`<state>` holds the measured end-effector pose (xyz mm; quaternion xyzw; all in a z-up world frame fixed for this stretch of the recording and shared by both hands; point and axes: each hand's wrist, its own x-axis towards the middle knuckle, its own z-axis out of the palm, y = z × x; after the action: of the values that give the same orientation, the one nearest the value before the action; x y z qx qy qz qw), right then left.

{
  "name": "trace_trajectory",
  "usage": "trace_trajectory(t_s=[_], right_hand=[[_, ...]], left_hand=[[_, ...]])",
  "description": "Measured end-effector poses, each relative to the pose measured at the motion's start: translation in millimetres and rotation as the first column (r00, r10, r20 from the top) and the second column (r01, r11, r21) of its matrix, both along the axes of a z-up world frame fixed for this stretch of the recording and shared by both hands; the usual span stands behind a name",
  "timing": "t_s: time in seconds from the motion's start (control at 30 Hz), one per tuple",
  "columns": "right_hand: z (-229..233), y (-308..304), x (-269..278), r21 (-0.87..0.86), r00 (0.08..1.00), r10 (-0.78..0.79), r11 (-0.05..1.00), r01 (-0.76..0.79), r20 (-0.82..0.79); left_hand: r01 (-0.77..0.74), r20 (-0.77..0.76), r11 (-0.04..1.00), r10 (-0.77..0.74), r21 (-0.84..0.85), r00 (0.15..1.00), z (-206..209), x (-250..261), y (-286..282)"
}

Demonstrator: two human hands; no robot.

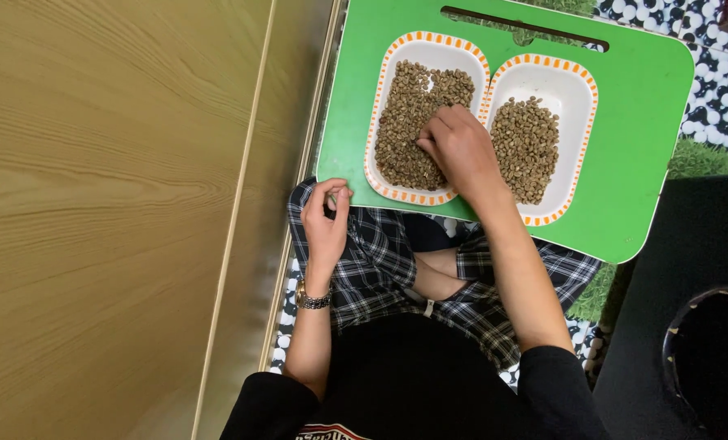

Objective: The person sorts green coffee beans by hand, transferring them from one bowl to another, then shifting the beans in both bowls to continue the sorting process.

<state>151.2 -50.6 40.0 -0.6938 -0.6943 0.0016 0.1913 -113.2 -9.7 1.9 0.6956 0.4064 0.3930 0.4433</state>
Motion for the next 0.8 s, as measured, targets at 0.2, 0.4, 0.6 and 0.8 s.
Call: trace_trajectory(t_s=[0.2,0.4,0.6,0.8], right_hand=[[-4.4,11.1,-11.0,0.049,0.999,0.033,0.998,-0.035,0.029],[-14.7,12.2,-4.9,0.047,0.995,0.063,0.997,-0.067,0.084],[-18.4,12.0,-5.9,0.048,0.993,0.049,0.997,-0.055,0.109],[-33.5,14.2,-4.7,0.051,0.981,0.037,0.998,-0.048,0.19]], left_hand=[[0.021,-0.007,1.0,-0.021,-0.009,1.0,-0.4,4.6,-2.9],[0.022,-0.025,1.0,-0.022,-0.016,0.999,-6.9,3.1,-4.0],[0.027,-0.031,0.999,-0.026,0.023,0.999,12.1,12.1,-1.4],[0.181,-0.209,0.963,-0.139,0.198,0.968,34.5,43.8,17.5]])
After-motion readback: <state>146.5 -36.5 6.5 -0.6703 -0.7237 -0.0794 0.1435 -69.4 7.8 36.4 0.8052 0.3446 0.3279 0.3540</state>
